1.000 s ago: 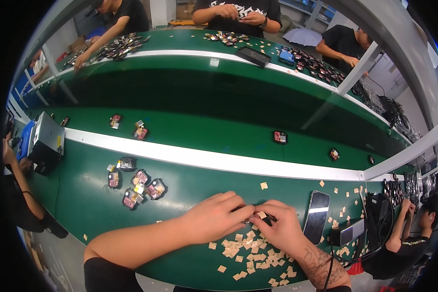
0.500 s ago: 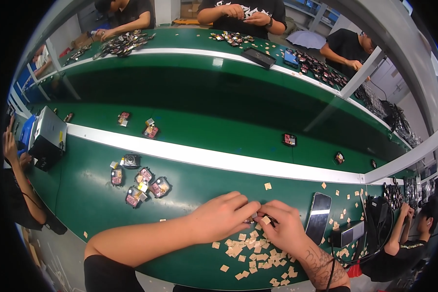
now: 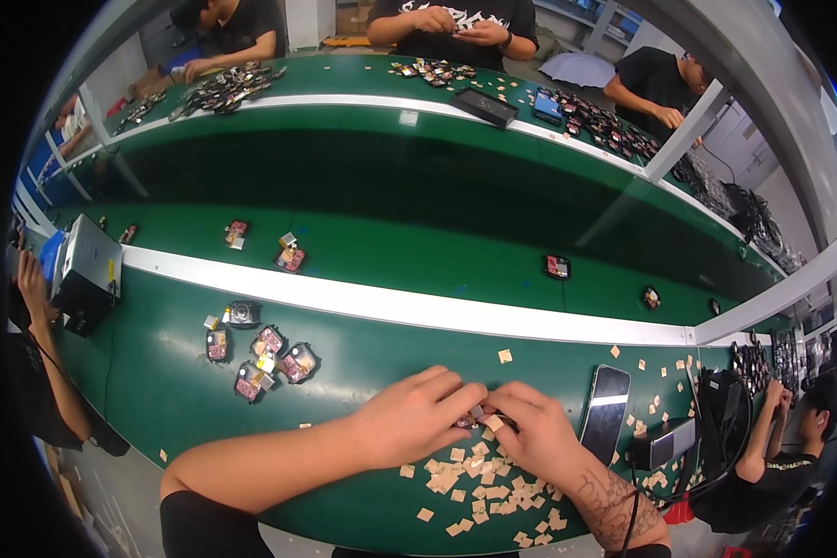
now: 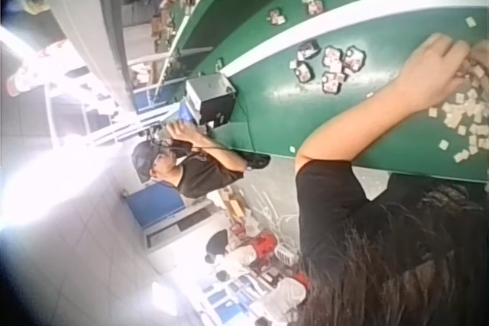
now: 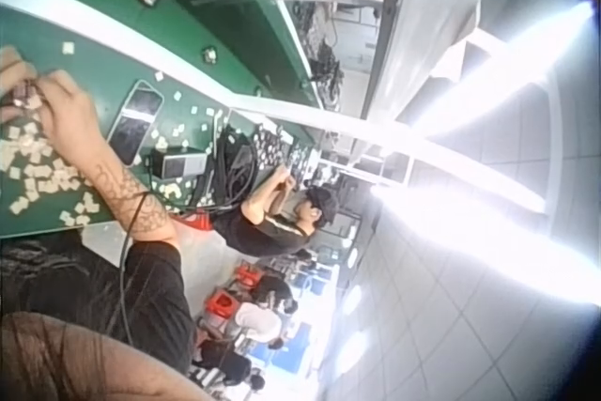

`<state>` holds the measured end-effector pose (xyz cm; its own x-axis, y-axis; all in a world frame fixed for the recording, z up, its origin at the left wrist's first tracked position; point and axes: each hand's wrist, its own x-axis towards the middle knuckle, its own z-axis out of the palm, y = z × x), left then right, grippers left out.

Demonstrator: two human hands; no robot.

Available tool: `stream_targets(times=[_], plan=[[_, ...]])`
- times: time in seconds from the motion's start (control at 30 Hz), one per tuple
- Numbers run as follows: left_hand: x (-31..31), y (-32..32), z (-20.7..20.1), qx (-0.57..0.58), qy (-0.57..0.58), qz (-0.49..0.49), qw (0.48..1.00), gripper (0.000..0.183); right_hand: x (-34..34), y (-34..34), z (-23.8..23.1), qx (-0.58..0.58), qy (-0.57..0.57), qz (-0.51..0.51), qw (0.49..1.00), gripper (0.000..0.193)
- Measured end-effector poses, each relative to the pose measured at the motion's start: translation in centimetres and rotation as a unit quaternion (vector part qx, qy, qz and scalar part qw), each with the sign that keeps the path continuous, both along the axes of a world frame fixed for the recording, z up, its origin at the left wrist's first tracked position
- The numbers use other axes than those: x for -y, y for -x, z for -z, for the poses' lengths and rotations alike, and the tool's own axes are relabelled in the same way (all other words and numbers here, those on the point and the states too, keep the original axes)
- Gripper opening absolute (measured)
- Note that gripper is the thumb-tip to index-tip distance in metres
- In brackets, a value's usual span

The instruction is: Peel and stick small adhesive pads onto electronic components on an assembly line.

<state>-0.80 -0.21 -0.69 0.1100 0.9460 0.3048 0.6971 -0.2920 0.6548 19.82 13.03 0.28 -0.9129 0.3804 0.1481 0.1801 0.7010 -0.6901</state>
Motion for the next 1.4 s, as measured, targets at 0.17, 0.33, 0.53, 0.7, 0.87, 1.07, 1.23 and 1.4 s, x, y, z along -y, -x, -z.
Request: stream_targets(times=[0.17,0.33,0.53,0.7,0.87,1.07,1.23,1.4], plan=[[0.1,-0.2,-0.2,-0.001,-0.002,-0.011,1.0,0.05,1.1,0.3,-0.5,0.01,0.003,0.04,0.999,0.027],[0.2,-0.5,-0.1,-0.009,-0.014,-0.018,1.0,0.051,1.5,1.0,-1.6,0.027,0.014,0.068,0.997,0.015],[0.2,-0.6,-0.3,-0.014,-0.013,-0.028,0.999,0.052,1.9,1.5,-1.8,0.039,0.005,0.087,0.995,0.014],[0.3,-0.9,-0.7,-0.022,0.013,-0.036,0.999,0.053,1.8,0.9,-1.0,0.036,-0.014,0.063,0.997,0.021],[0.2,-1.2,-1.1,-0.029,-0.005,-0.041,0.999,0.055,1.0,1.0,-0.3,-0.021,0.016,0.088,0.996,0.022],[0.2,-1.3,-0.7,-0.033,-0.025,-0.031,0.999,0.053,0.2,0.8,-0.9,0.007,0.075,0.07,0.995,0.022],[0.1,-1.3,-1.6,-0.003,-0.013,-0.035,0.999,0.042,-0.4,0.8,-1.2,0.037,0.208,0.052,0.976,0.02],[-1.7,-1.9,-3.6,0.175,0.133,-0.045,0.975,0.019,-0.4,-0.3,1.1,-0.09,0.196,0.087,0.973,0.02]])
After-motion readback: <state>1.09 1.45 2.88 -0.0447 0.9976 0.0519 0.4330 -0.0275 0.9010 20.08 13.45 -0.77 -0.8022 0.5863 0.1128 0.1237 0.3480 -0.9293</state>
